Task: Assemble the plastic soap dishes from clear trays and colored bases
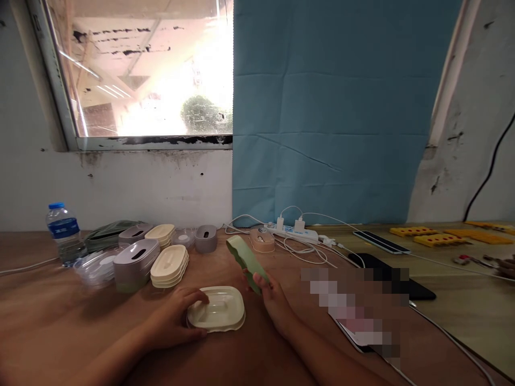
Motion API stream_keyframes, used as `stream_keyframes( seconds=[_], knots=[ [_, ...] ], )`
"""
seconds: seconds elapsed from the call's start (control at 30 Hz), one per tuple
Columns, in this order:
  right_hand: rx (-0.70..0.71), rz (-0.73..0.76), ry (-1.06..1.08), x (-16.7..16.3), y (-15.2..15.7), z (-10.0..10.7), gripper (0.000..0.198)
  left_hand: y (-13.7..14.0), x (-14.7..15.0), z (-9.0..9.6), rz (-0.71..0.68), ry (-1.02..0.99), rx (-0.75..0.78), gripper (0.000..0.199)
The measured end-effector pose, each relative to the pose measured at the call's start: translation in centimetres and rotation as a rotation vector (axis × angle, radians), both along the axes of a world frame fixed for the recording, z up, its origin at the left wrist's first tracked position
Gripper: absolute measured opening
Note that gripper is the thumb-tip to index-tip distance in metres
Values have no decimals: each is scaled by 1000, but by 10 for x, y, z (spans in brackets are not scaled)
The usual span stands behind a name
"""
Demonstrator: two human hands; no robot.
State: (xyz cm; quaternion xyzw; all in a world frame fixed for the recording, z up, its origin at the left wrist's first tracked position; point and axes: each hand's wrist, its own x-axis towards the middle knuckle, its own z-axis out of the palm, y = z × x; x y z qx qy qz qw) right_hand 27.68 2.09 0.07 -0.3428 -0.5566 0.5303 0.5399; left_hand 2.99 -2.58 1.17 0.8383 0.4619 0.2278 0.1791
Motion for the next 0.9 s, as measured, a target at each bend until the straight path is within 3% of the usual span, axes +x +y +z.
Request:
stream_keyframes(
  seconds=[0.23,0.37,0.5,0.63,0.77,0.9],
  knots=[
    [-177,-67,229,-3,3,4,30,0,-7,18,-162,114,66,56],
    [-213,-96,236,-3,2,6,27,3,-12,16,-271,107,155,35],
    [-203,-119,224,-2,4,5,29,0,-8,9,-349,86,122,21],
    [-189,-121,210,0,6,2,31,-10,3,11,-315,117,151,23],
    [-174,-139,171,1,8,0,35,-14,10,15,-291,118,275,22],
    [-168,-169,200,1,8,1,34,-5,3,14,-122,37,424,24]
  ],
)
